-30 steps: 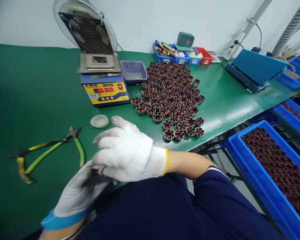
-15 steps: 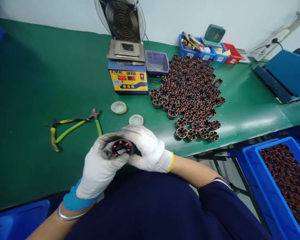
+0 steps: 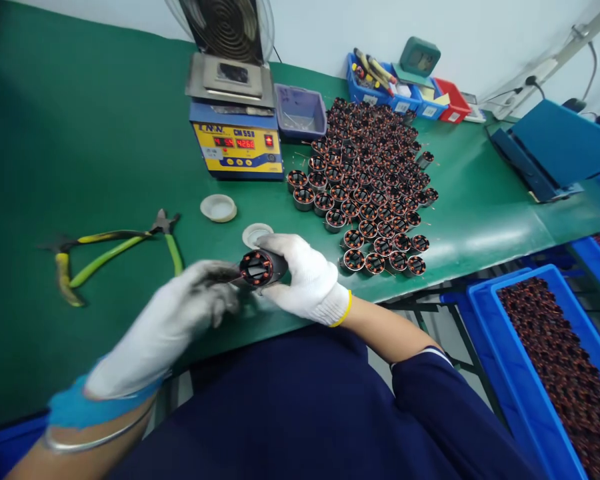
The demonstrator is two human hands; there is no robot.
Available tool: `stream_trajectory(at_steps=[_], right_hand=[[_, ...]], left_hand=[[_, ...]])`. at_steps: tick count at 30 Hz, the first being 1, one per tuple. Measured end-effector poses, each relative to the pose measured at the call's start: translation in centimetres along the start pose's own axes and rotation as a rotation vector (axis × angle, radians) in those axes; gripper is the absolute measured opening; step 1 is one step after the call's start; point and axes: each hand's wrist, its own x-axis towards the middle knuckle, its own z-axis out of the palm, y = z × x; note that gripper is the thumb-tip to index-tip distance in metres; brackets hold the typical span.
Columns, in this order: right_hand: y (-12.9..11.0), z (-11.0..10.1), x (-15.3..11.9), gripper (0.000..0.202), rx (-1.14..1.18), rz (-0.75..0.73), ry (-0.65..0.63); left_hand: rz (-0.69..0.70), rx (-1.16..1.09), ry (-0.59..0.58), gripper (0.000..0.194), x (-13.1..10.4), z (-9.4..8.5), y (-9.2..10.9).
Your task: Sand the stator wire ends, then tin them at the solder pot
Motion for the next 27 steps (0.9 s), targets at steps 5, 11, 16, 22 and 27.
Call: stream_trajectory(at_steps=[5,11,16,22,27], right_hand=[[-0.3,-0.8,0.1,0.062,-0.042,0.117,-0.084],[-0.1,-1.2,0.1,0.060,-0.108,0.052,-0.098],[0.2,-1.5,1.0,0.054,-0.248,-0.041,-0.101],[0.0,-2.7,4.7,0.056,-0.564,0.172,-0.160],[-0.4,-1.7,7.8,0.048,-0.821,0.257,-0.323]], left_hand=[[-0.053,-0.033,-0.142,0.039,0.3,0.1,0.2],[-0.058,-0.360,-0.026,0.057,0.6,-1.8,0.4],[-0.141,-0.033,-0.102,0.050,2.2,-0.5,0.4],[0.093,-0.084,0.341,0.021,6.9,-2.9,0.5],[0.183,-0.076,0.397,0.018,7.6,-3.4,-0.9]])
